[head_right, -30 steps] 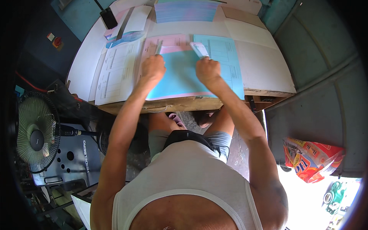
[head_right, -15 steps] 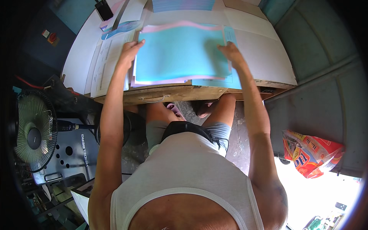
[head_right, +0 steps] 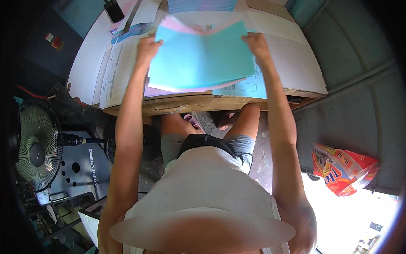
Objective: Manually sorting and stacking different colored paper forms on a desk.
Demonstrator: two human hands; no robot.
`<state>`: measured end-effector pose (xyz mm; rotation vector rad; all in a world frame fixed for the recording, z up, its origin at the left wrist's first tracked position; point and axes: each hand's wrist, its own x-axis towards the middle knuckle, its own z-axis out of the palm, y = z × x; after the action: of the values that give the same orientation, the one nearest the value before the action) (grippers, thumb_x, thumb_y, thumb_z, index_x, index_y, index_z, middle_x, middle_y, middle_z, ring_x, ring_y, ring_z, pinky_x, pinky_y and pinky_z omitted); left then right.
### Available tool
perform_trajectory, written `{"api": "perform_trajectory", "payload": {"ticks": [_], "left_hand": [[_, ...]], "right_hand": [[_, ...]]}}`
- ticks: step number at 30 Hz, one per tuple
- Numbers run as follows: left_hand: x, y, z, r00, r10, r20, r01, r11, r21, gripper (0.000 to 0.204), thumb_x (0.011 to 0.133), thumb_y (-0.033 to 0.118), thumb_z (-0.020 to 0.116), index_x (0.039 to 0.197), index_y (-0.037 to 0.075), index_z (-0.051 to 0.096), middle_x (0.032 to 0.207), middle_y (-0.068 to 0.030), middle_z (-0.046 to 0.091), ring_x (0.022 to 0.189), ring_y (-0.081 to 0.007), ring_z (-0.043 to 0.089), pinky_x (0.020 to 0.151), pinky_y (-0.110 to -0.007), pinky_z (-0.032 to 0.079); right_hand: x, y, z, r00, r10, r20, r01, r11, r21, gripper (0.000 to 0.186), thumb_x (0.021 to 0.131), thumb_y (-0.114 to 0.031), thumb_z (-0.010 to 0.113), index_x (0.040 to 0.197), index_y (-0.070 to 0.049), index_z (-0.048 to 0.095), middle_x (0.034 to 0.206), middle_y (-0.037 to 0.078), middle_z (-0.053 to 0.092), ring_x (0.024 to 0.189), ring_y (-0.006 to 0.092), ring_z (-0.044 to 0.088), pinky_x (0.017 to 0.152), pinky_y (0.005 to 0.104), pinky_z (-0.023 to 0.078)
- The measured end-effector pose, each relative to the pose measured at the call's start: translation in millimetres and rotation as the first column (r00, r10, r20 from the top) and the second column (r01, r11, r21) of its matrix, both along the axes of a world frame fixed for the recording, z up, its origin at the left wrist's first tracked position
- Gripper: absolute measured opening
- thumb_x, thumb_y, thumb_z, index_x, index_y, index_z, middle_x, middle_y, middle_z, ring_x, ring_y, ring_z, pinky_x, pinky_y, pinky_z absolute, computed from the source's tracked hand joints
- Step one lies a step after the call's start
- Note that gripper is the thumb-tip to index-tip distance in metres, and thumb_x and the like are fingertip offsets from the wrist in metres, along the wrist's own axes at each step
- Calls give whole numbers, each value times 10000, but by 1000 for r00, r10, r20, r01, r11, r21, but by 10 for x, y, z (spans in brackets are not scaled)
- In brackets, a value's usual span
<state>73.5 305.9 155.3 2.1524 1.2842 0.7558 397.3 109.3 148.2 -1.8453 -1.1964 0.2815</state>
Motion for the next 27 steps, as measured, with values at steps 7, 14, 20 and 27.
{"api": "perform_trajectory", "payload": {"ticks": [7,14,20,27], "left_hand": [[-417,-429,458,420,-45,907,374,919,-128,240,922,141,708,1108,-11,707,1005,-97,711,848,-179,657,822,-307,521],[-253,-509,25,481,-169,860,319,948,7,529,810,123,686,1291,-12,511,1184,-122,592,1135,-217,551,1040,-367,409],[-100,-375,95,764,-169,622,199,980,22,346,978,59,613,1317,6,572,1170,-65,662,1029,-145,613,978,-289,453],[-353,-356,75,511,-269,817,351,932,87,701,831,117,704,1447,13,385,1321,-150,528,1217,-234,525,1044,-366,426]], "right_hand": [[-177,-573,480,766,251,-592,44,898,438,389,1032,-114,496,1393,31,496,1201,81,646,1133,197,599,994,337,455],[-762,-411,149,965,60,-257,77,868,491,583,898,-66,619,1408,26,351,1285,196,512,1276,284,456,1103,394,356],[-573,-271,295,987,-63,-145,112,927,357,553,896,-92,651,1366,30,386,1197,185,567,1065,269,558,966,376,451],[-609,-445,315,997,25,-72,11,887,462,674,884,-94,648,1442,11,286,1282,245,503,1212,317,513,1059,427,417]]}}
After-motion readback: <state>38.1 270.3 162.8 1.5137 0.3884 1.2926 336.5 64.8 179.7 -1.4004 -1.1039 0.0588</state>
